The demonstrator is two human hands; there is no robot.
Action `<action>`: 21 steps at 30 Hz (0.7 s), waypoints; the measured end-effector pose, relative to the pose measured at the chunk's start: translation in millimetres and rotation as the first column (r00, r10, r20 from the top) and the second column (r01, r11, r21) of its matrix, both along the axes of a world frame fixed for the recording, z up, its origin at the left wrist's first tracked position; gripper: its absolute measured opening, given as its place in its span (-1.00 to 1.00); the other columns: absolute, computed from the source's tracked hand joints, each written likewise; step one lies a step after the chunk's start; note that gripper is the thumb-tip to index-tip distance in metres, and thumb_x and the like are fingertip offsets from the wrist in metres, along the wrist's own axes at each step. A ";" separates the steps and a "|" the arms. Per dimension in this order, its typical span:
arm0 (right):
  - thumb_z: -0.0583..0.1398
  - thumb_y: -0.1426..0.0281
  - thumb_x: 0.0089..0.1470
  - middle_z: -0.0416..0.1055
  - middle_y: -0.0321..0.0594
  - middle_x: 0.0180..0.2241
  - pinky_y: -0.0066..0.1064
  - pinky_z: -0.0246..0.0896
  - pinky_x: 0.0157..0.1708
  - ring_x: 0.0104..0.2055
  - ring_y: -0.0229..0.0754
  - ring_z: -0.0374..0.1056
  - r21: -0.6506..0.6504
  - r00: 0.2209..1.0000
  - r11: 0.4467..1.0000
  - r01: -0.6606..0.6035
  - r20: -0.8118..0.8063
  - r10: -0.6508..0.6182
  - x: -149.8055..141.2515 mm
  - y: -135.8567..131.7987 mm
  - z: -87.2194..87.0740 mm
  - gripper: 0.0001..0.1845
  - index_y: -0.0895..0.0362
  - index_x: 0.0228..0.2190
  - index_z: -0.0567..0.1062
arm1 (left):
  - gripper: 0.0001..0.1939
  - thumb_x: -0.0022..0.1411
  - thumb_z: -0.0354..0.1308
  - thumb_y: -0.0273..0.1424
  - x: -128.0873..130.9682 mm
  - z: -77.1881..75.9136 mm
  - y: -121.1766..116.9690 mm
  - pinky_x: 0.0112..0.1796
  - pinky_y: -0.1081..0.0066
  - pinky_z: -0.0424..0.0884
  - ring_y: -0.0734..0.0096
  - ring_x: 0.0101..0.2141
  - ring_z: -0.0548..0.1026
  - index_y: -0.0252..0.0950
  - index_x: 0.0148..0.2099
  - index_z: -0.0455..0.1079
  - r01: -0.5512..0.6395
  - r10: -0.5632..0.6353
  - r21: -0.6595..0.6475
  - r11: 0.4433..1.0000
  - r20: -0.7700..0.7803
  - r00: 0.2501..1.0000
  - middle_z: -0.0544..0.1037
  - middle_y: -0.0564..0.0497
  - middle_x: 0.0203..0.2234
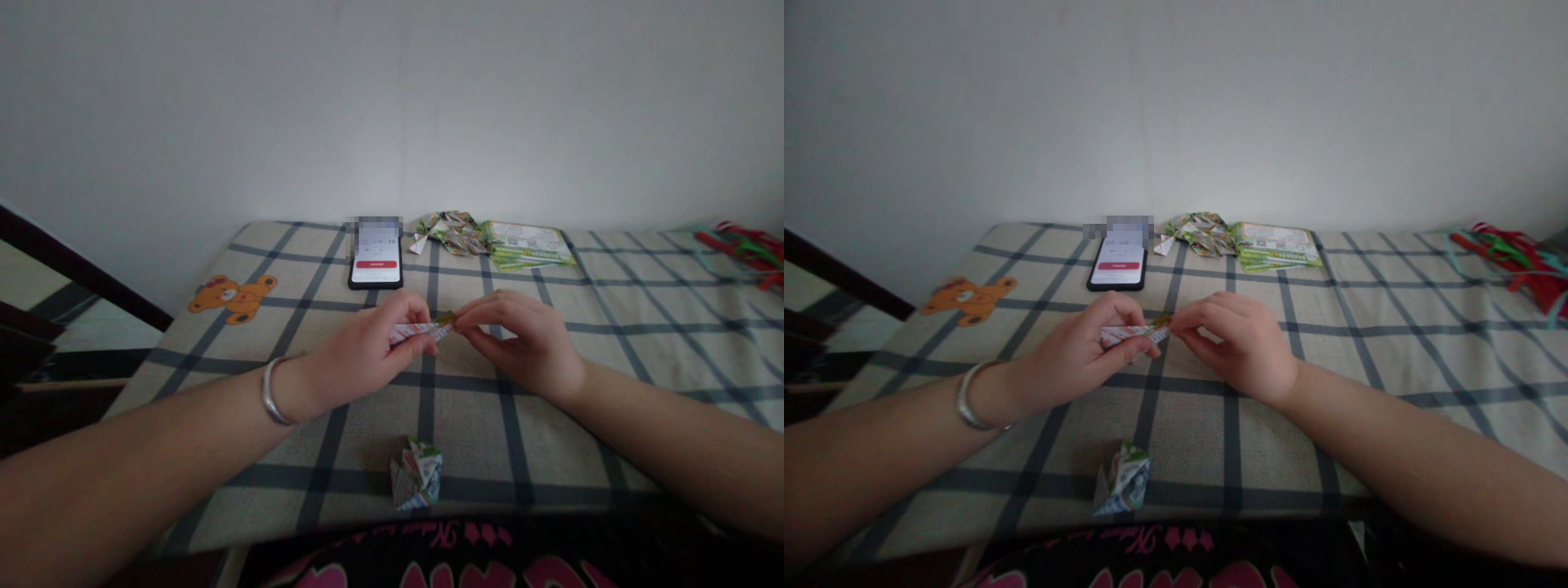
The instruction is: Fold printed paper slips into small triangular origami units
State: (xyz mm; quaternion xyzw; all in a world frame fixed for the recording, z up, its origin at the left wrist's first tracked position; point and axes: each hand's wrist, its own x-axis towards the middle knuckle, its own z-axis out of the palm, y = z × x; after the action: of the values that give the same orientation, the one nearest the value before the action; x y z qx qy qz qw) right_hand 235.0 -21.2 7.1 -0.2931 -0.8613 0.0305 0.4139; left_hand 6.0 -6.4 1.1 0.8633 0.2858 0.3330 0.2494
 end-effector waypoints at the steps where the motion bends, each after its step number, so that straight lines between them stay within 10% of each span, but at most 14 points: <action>1: 0.22 0.52 0.12 0.56 -0.24 -0.32 -0.37 0.36 -0.27 -0.27 -0.25 0.46 0.012 1.000 1.000 -0.013 0.023 0.013 0.5 -0.5 0.9 -0.90 0.10 -0.29 0.47 | -0.86 0.31 0.07 -0.47 0.2 0.3 0.2 -0.39 0.52 0.43 0.54 -0.42 0.56 -0.22 -0.13 0.17 0.020 -0.019 -0.028 0.999 0.009 1.000 0.58 0.12 -0.37; 9: 0.25 0.50 0.09 0.58 -0.24 -0.26 -0.33 0.35 -0.26 -0.24 -0.20 0.46 0.100 0.994 0.995 0.000 0.106 -0.011 3.7 2.3 -0.1 -0.80 0.08 -0.20 0.49 | -0.90 0.31 0.10 -0.42 1.1 1.1 0.8 -0.43 0.54 0.40 0.56 -0.47 0.55 -0.23 -0.16 0.21 -0.005 0.009 -0.115 0.993 0.035 0.999 0.60 0.14 -0.42; 21: 0.25 0.45 0.09 0.54 -0.24 -0.27 -0.35 0.33 -0.27 -0.24 -0.21 0.42 0.055 0.991 0.998 -0.018 0.131 0.010 0.0 2.5 -0.6 -0.89 0.07 -0.28 0.51 | -0.93 0.32 0.13 -0.40 -0.5 -1.3 -1.4 -0.38 0.51 0.38 0.52 -0.43 0.51 -0.29 -0.20 0.32 -0.021 0.087 0.471 0.882 -0.118 0.989 0.53 0.10 -0.45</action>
State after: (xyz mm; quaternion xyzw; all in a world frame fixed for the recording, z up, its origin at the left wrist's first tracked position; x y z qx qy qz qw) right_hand 235.0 -18.6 6.6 -0.2768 -0.8891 -0.0099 0.3645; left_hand 5.5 -7.8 -0.2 0.9101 0.2371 0.3398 0.0040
